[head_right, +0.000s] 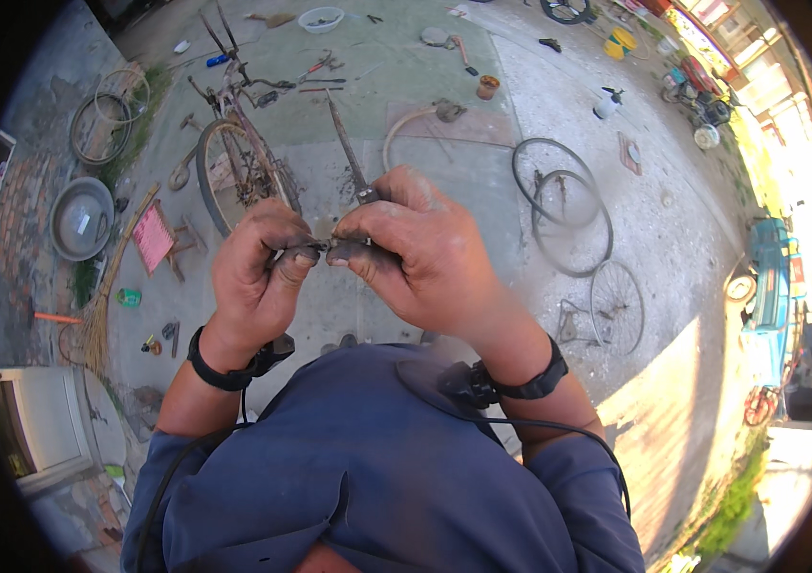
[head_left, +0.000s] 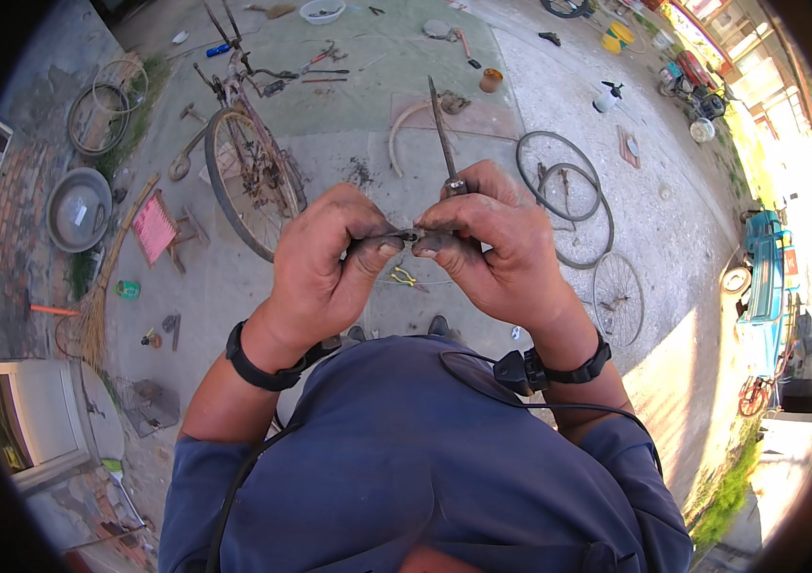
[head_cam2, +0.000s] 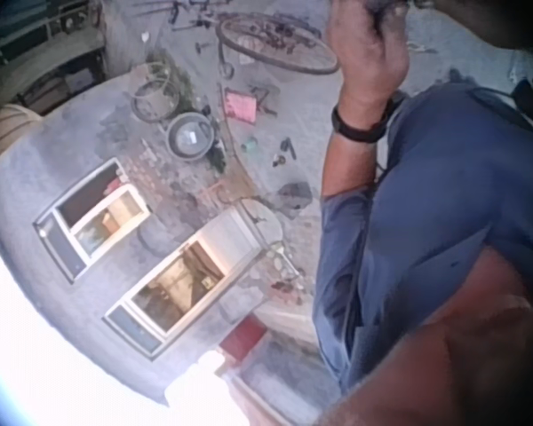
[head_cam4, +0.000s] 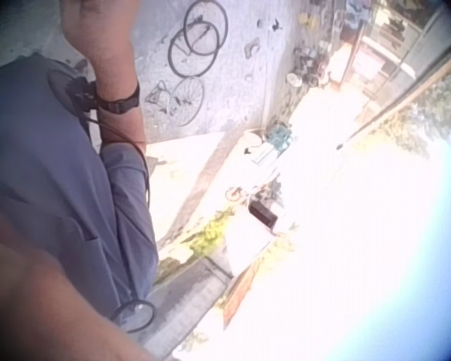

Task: The person removes a bicycle chain from the rear derailleur and front chainring, then uses pliers to manipulate a chain link or master link. The person handles the chain and a small metal component with both hands, attempting to connect or adjust the link.

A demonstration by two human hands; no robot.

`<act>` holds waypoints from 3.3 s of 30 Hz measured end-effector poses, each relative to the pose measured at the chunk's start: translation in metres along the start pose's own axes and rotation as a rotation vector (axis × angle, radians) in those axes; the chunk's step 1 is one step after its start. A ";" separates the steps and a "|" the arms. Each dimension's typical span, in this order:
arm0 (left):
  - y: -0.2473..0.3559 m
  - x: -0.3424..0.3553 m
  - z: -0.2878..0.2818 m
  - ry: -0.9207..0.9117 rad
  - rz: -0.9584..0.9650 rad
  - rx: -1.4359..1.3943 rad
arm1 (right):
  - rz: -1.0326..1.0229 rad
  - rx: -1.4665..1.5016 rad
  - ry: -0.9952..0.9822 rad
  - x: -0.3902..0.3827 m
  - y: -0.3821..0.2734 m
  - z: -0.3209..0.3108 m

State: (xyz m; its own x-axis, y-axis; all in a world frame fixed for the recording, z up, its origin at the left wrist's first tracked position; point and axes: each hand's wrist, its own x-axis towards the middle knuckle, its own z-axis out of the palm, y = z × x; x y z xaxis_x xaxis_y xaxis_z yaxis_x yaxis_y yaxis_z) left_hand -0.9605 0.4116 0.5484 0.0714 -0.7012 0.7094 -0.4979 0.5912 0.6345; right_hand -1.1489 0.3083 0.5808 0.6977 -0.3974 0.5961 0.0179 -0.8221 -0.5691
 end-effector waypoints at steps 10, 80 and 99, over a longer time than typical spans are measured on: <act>0.003 -0.020 0.011 0.037 -0.435 -0.250 | -0.012 -0.045 -0.097 0.003 0.004 0.003; -0.443 -0.121 -0.576 -0.570 -1.106 -0.506 | 1.025 0.565 0.102 0.298 0.042 0.671; -0.443 -0.210 -0.442 -1.873 -0.821 -0.616 | 1.628 0.635 1.314 0.130 -0.090 0.794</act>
State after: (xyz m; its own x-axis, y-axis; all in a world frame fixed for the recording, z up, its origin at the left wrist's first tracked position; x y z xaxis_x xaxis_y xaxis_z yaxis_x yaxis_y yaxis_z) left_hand -0.3730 0.4724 0.2538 -0.8483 -0.0399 -0.5280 -0.5068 -0.2275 0.8315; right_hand -0.4915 0.6544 0.2595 -0.4013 -0.6101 -0.6832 0.4435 0.5232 -0.7277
